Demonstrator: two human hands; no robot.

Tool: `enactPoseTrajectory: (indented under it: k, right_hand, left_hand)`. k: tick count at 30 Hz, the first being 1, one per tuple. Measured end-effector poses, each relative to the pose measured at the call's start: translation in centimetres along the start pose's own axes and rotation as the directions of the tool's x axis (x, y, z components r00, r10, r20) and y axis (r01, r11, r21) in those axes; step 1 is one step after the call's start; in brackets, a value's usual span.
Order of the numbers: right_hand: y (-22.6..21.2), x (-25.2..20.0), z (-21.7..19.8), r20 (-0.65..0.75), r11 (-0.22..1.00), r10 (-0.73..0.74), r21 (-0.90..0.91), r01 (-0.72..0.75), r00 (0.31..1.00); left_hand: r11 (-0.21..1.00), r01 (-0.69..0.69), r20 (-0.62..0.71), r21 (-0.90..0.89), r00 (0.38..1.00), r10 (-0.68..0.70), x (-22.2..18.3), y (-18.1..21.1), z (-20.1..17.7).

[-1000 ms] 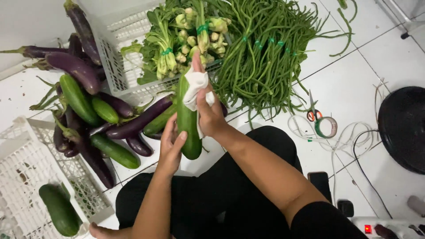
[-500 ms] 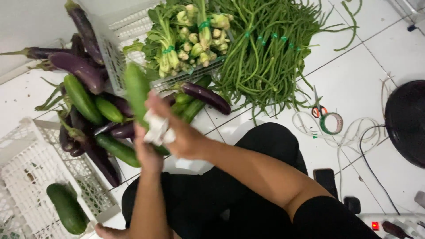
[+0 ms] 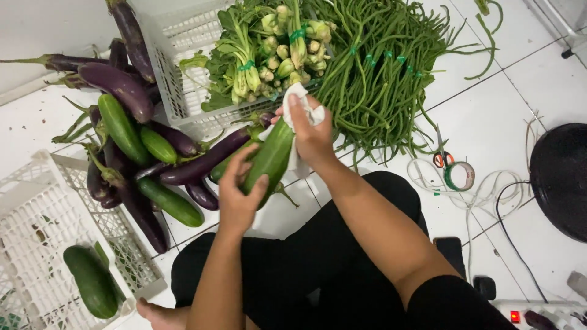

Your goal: Cleaning cucumbers by wiping them with a cloth and placing them into a storage crate.

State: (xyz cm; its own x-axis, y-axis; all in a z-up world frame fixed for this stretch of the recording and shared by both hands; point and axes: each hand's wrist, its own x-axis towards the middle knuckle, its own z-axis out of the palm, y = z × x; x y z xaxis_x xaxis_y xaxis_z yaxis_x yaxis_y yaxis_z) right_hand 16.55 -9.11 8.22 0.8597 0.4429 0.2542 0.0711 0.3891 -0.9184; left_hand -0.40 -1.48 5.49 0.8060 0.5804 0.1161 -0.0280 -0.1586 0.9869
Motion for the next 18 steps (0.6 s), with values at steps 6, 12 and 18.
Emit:
enactPoseTrajectory:
  k: [6, 12, 18]
  right_hand:
    - [1.0, 0.0, 0.7, -0.209, 0.983, 0.173, 0.091, -0.157, 0.962]
    - [3.6, -2.5, 0.8, -0.230, 0.824, 0.538, -0.057, -0.563, 0.811]
    - [-4.0, -4.2, 4.6, 0.004, 0.558, 0.799, -0.377, -0.739, 0.601]
  left_hand:
    - [0.771, -0.001, -0.263, -0.637, 0.940, -0.216, 1.0, 1.9, -2.2]
    - [0.901, -0.213, -0.375, -0.377, 0.925, 0.062, 0.2, -9.5, -2.6]
    - [0.954, -0.230, -0.057, -0.193, 0.973, 0.223, 1.1, -0.6, -1.4]
